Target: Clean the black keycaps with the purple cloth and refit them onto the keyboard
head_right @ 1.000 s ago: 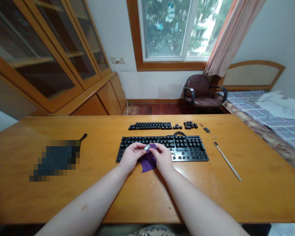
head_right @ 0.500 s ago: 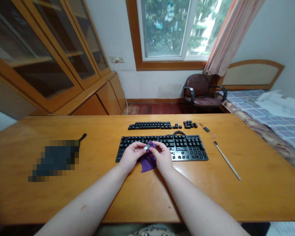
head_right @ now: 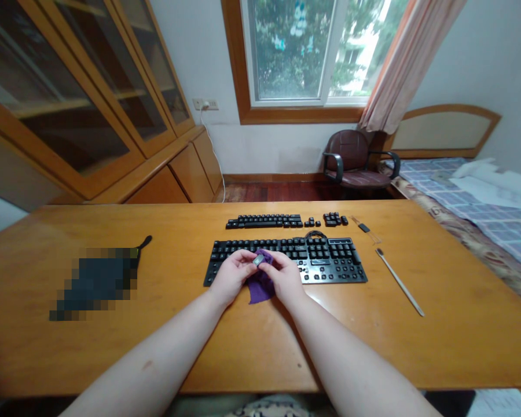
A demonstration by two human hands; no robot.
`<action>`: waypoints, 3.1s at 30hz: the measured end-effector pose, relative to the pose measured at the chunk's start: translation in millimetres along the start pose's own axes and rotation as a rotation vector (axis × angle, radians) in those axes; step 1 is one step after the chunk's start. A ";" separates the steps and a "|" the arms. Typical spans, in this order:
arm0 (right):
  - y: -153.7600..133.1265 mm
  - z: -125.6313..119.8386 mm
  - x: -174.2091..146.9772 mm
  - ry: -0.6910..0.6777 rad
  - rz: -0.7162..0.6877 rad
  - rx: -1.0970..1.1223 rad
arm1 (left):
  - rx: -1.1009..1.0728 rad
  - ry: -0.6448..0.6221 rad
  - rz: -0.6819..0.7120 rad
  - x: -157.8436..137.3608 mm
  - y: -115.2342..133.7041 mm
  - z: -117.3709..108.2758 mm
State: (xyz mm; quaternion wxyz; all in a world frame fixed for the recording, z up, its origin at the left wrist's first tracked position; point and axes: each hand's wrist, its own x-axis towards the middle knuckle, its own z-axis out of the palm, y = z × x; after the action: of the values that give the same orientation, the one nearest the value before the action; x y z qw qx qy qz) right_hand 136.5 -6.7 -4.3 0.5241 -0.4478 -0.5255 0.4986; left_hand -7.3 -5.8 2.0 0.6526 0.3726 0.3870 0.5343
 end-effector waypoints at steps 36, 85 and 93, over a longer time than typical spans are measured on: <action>6.7 -1.9 -3.3 0.080 -0.111 -0.230 | 0.100 0.067 -0.032 1.4 0.6 0.1; 1.4 6.3 -2.9 0.088 0.002 -0.058 | 0.147 0.048 0.064 2.7 4.6 -1.9; 3.8 7.2 -2.7 0.150 0.010 0.118 | 0.178 0.002 0.050 0.0 7.6 2.4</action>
State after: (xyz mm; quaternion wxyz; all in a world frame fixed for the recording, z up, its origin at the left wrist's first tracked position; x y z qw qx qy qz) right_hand 129.2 -9.4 -8.1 0.5852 -0.4548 -0.4522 0.4963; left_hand -8.2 -4.9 9.9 0.6030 0.4382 0.4244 0.5140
